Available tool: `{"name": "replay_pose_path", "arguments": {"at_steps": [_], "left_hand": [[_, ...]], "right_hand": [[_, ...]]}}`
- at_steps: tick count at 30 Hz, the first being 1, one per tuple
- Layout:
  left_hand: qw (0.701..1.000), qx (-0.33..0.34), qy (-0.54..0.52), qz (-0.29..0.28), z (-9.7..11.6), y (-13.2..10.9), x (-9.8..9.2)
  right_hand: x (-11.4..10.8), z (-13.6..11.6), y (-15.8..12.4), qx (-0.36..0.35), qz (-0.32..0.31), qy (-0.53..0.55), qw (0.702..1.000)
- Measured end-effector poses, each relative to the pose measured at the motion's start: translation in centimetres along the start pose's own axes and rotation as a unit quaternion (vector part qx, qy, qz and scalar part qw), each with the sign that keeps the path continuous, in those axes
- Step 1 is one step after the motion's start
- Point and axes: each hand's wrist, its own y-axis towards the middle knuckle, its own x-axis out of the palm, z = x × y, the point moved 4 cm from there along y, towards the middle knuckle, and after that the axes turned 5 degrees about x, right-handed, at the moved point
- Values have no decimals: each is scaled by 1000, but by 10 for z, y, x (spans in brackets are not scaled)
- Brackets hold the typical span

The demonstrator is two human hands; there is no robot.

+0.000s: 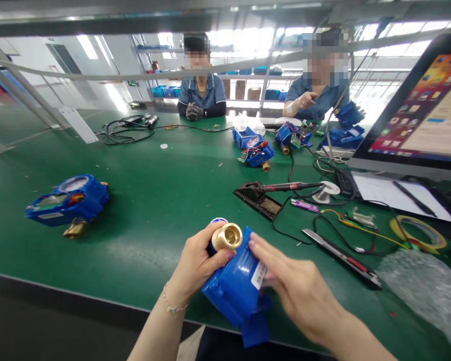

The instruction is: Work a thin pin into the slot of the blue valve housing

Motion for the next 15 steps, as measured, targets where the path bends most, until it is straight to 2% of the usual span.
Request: {"name": "replay_pose_path", "arguments": {"at_steps": [1,2,3,5,6,7,8,10,12,13,15], "left_hand": [[1000,0,1,0,0,0,0],[1000,-2,1,-2,0,-1,0],[1000,-5,1,-3,0,-1,0],[1000,-4,2,0,-1,-2,0],[1000,-1,1,4,-1,-2,0],[1000,2,1,7,-1,-3,-1],[1000,5,1,9,-1,-3,-1],[1000,6,1,11,-2,-4,-2],[1000,3,4,9,-3,-5,-2],[1000,1,6,8,-3,-5,-2],[1000,-8,9,6,-3,-4,-1]], "right_hand": [[-1,6,1,45,13,-10,999],[-3,8,2,61,29,-17,998],[-4,5,2,43,41,-19,998],[-5,-9,2,-55,51,-12,997],[-3,-14,1,-92,42,-10,995],[-1,-14,2,-98,28,-16,995],[1,-8,4,-69,10,-29,997],[6,21,5,73,-26,-68,995],[12,57,-2,210,-68,-113,969],[17,73,-9,258,-92,-126,953],[29,94,-23,301,-122,-130,937]]}}
